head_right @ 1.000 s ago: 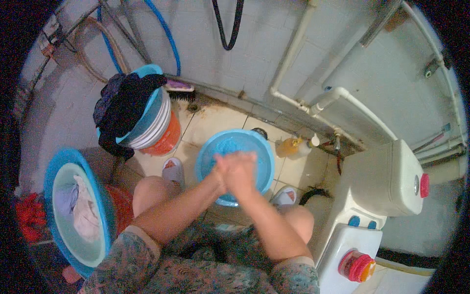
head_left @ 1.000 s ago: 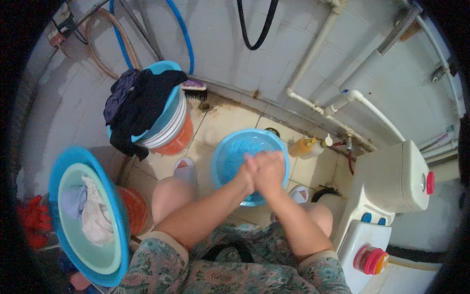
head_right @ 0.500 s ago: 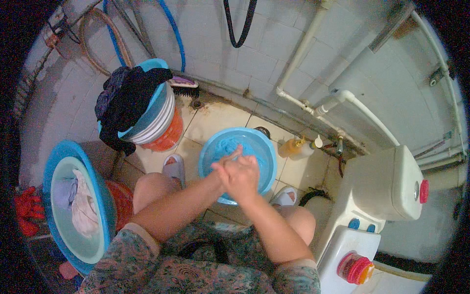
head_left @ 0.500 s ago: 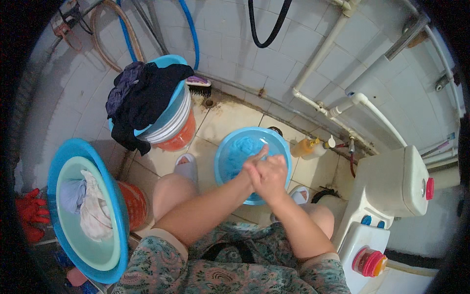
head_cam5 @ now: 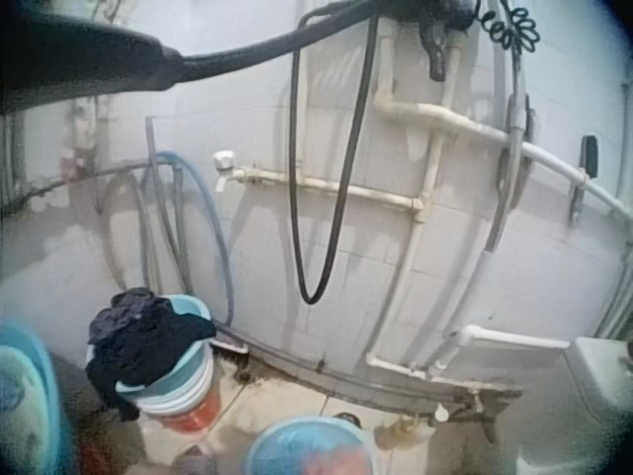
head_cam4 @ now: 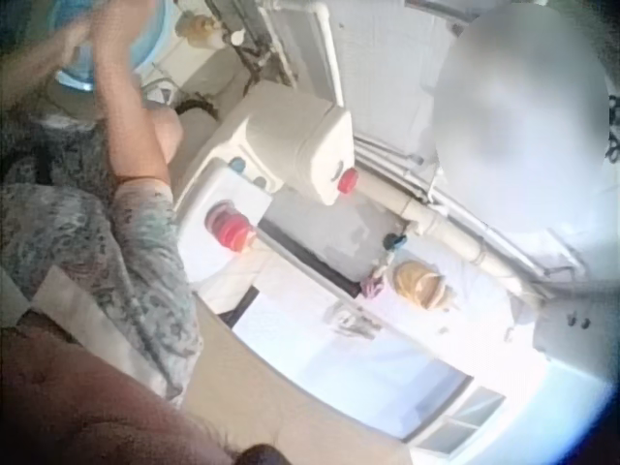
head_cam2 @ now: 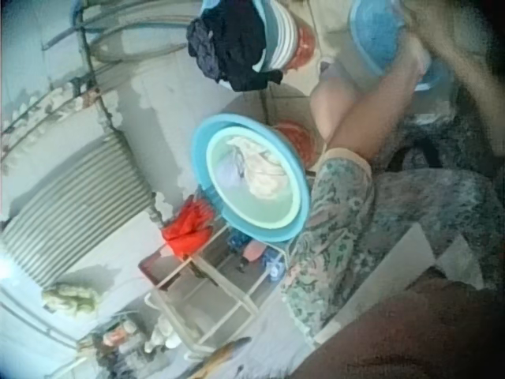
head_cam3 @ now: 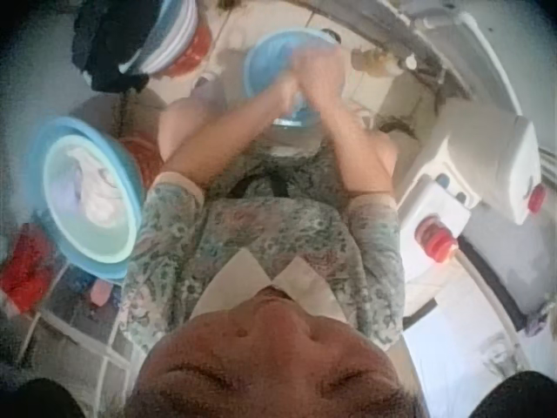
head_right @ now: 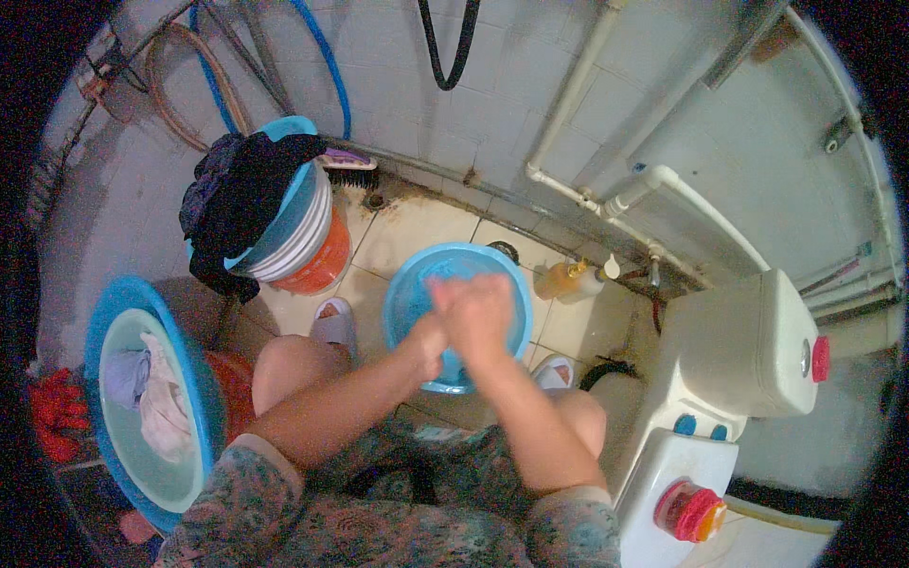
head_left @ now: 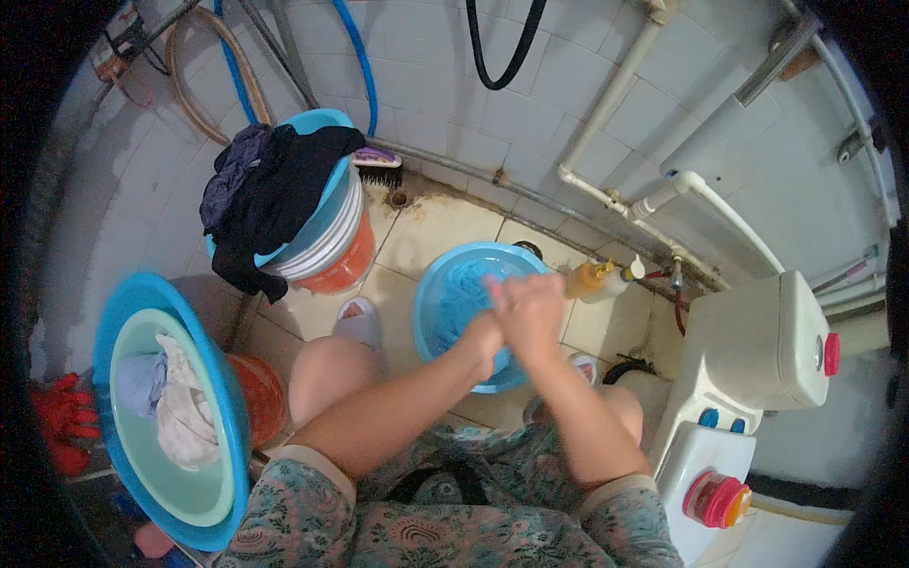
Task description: The person sits on the floor and washes a light blue cloth by hand in a blue basin filled with water. They apply liquid detergent from a yellow bottle to the cloth, scrub it thoroughly, and rinse it in the basin.
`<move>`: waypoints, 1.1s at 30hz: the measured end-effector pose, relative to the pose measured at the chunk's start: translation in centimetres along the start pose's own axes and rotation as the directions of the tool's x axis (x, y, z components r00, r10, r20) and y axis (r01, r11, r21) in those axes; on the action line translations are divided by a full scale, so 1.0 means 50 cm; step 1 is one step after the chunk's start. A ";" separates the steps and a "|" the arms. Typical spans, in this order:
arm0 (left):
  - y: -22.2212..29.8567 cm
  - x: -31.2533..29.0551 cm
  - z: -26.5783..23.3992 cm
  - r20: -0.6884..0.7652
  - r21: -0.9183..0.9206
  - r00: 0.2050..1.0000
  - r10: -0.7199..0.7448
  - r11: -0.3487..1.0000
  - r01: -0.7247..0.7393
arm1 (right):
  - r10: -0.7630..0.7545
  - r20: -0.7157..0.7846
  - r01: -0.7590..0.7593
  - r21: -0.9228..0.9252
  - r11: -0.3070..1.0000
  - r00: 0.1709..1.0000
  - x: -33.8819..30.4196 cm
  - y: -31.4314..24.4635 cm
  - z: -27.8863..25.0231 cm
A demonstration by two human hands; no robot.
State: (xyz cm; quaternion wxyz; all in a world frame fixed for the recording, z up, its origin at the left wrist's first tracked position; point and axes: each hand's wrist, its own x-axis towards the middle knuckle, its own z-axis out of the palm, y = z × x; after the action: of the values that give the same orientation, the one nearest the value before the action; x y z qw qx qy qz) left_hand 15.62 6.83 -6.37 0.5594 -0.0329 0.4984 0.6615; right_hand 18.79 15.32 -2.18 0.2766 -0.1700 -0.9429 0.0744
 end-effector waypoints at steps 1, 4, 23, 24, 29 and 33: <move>0.002 0.004 -0.003 0.006 -0.013 1.000 0.012 1.000 -0.012 | -0.025 -0.002 0.025 0.049 0.998 1.000 -0.016 -0.023 0.002; 0.018 0.008 0.004 -0.076 -0.028 0.997 -0.009 1.000 0.006 | 0.243 0.083 -0.252 0.141 0.957 0.967 -0.012 0.006 0.012; 0.083 0.037 -0.017 -0.174 0.160 0.980 -0.091 0.980 0.120 | 0.207 0.108 -0.230 0.578 0.783 0.972 -0.042 -0.012 -0.017; 0.090 0.029 -0.007 -0.206 0.200 0.969 -0.134 0.964 0.176 | 0.021 0.068 -0.047 0.418 0.907 0.997 -0.044 -0.045 -0.027; -0.003 0.037 0.007 -0.057 -0.039 0.988 -0.146 0.989 0.144 | 0.242 0.119 -0.233 -0.085 0.969 0.963 -0.014 0.035 0.027; -0.064 0.118 -0.087 0.284 0.030 0.955 0.089 0.994 -0.101 | 0.017 -0.062 -0.010 0.101 0.995 0.998 -0.063 0.000 0.054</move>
State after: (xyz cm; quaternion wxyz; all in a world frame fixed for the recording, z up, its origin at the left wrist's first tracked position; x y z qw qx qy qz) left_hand 13.65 7.57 -14.07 0.5929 0.0983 0.4291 0.6743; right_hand 19.82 14.07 -6.00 0.3138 -0.1645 -0.9277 0.1181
